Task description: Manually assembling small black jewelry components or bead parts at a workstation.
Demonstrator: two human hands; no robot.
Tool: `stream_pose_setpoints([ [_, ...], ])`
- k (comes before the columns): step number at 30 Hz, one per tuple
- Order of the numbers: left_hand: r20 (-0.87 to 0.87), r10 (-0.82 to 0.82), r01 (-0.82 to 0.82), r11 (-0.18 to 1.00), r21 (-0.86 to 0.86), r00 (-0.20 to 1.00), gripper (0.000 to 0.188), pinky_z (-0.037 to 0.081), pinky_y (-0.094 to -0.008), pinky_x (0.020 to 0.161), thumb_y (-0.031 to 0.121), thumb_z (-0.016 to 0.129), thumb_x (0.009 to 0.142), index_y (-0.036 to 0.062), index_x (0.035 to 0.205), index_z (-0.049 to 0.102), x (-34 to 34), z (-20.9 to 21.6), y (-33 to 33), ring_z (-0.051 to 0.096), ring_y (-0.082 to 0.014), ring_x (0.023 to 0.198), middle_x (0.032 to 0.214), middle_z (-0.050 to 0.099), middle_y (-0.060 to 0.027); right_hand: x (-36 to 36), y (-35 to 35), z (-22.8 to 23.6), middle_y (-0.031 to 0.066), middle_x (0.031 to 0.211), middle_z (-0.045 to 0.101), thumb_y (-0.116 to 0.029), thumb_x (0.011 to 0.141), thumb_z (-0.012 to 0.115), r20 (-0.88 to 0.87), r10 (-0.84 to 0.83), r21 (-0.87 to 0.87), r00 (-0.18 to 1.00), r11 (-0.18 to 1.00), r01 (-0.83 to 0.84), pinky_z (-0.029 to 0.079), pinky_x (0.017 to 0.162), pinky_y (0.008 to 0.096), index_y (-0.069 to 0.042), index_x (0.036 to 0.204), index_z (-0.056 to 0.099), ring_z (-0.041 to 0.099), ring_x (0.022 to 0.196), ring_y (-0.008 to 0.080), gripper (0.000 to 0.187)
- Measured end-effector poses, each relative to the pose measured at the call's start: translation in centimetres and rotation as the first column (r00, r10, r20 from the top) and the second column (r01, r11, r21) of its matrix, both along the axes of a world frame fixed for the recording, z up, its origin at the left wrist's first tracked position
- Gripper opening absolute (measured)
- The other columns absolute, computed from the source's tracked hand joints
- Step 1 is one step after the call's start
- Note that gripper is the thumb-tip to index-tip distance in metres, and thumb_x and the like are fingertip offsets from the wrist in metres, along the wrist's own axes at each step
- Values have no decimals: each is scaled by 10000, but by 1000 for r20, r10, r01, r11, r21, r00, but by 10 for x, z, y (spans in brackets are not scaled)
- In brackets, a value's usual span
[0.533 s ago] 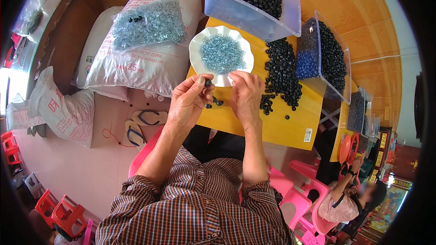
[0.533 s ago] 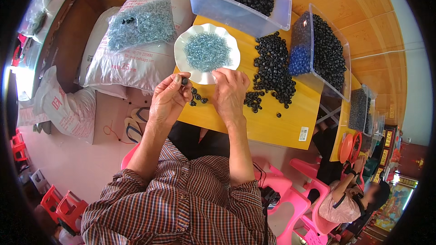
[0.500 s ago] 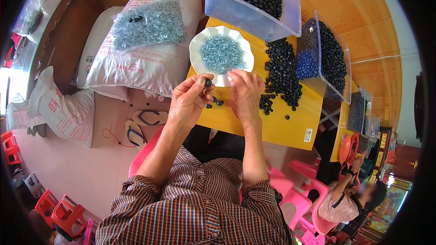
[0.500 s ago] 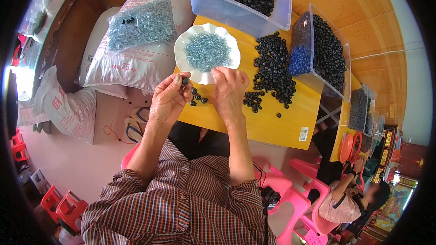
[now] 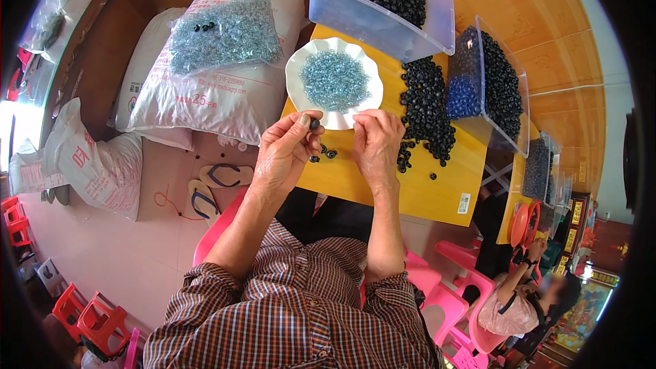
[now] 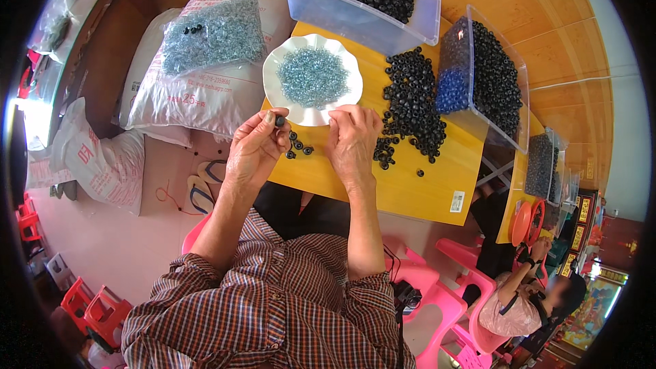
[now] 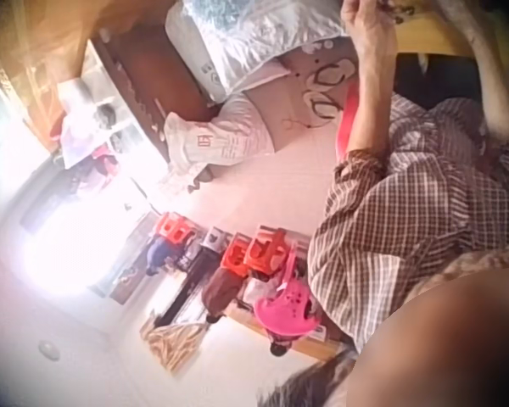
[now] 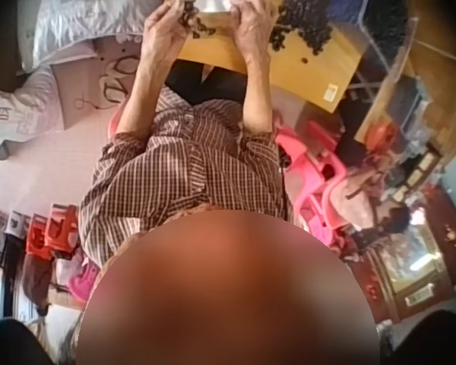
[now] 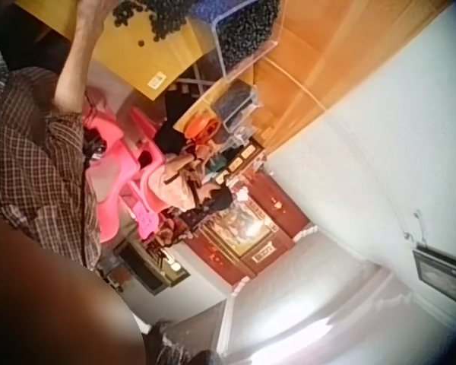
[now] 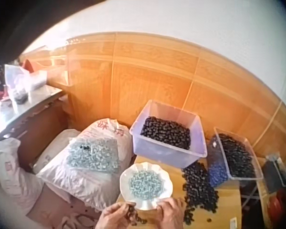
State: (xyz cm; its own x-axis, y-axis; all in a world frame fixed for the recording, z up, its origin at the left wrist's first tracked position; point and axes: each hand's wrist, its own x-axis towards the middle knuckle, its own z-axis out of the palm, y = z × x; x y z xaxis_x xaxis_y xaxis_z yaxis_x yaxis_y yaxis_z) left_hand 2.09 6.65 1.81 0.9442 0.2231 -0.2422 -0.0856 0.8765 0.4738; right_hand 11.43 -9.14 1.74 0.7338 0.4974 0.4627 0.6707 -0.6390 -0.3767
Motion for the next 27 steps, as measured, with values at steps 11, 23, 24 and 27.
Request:
stream_pose_setpoints([
  [11, -26, 9, -8, 1000, 12, 1000, 222, 453, -246, 669, 140, 556, 959, -25, 1093, 620, 0, -1, -3, 536, -123, 703, 883, 613, -70, 4, 16, 2, 12, 1036, 611, 51, 733, 601, 51, -7, -155, 999, 988, 14, 340, 942, 405, -117, 1043, 639, 534, 976, 242, 355],
  [23, -45, 4, -4, 1000, 13, 999, 217, 448, -243, 660, 136, 551, 963, -25, 1090, 624, 1, 0, -5, 534, -123, 695, 876, 611, -69, -1, 3, 8, 23, 942, 595, 37, 720, 651, 0, 29, -84, 1000, 996, -29, 361, 901, 413, -118, 942, 637, 537, 928, 259, 271],
  [24, -47, 4, -3, 1000, 14, 999, 217, 448, -243, 660, 136, 551, 963, -25, 1090, 624, 1, -1, -5, 534, -123, 695, 876, 611, -69, -2, 3, 9, 24, 945, 592, 35, 720, 656, -7, 31, -94, 999, 995, -31, 361, 901, 414, -117, 936, 633, 536, 929, 261, 265],
  [27, -45, -4, 5, 1000, 13, 999, 213, 452, -243, 659, 132, 555, 961, -24, 1087, 625, 0, -4, -4, 534, -122, 695, 873, 613, -71, -4, 3, 11, 26, 958, 588, 37, 715, 661, -37, 32, -96, 999, 995, -36, 362, 903, 415, -113, 931, 626, 536, 936, 267, 266],
])
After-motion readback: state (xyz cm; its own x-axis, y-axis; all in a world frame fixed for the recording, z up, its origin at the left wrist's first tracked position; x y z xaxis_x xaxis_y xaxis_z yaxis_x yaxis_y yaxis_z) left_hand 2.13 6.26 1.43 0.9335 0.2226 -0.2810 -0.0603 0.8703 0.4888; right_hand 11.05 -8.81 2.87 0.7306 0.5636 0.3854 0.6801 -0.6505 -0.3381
